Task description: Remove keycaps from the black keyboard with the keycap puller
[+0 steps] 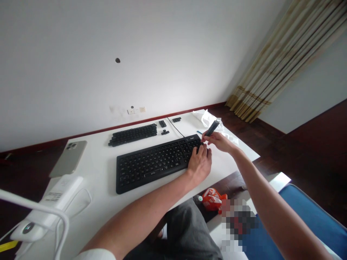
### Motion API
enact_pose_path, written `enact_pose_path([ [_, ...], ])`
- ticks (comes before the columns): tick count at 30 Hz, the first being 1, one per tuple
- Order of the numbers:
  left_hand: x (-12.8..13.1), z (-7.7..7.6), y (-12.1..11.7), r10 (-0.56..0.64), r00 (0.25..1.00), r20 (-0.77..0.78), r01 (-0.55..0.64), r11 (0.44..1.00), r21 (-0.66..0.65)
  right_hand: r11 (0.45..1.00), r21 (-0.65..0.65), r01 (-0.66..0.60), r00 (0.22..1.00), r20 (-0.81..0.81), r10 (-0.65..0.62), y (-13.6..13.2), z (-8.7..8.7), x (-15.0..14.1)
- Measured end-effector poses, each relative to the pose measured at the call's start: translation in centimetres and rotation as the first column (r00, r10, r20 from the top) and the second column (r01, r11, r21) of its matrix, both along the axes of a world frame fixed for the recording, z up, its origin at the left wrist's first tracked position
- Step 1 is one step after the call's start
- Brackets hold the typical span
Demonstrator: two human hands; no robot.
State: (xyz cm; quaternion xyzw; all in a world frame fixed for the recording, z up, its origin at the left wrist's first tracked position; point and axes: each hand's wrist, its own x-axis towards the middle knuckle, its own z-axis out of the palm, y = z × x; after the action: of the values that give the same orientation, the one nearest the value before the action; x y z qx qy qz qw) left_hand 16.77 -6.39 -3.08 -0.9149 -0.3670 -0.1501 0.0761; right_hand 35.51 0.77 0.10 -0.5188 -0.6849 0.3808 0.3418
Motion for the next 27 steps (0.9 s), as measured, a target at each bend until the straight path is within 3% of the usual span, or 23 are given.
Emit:
enact_pose_path([
  [10,-0.1,0.2,0.0,-0.003,1.000,0.011,0.003,1.000,0.000,0.985,-0.173,-0.003,0.977,-0.211,-0.034,0.0,0.3,0.6],
  [15,-0.2,0.1,0.0,-0.003,1.000,0.031,0.003,1.000,-0.005,0.983,-0.181,-0.020,0.967,-0.254,-0.027,0.1,-0.4,1.3],
  [20,-0.2,0.2,0.0,-0.006,1.000,0.019,0.006,1.000,0.002,0.976,-0.210,0.052,0.939,-0.324,-0.120,-0.2,-1.7,2.7],
  [27,-0.1,0.1,0.0,-0.005,0.999,0.040,0.006,1.000,-0.020,0.984,-0.171,0.044,0.944,-0.316,-0.097,-0.6,-1.4,2.3],
])
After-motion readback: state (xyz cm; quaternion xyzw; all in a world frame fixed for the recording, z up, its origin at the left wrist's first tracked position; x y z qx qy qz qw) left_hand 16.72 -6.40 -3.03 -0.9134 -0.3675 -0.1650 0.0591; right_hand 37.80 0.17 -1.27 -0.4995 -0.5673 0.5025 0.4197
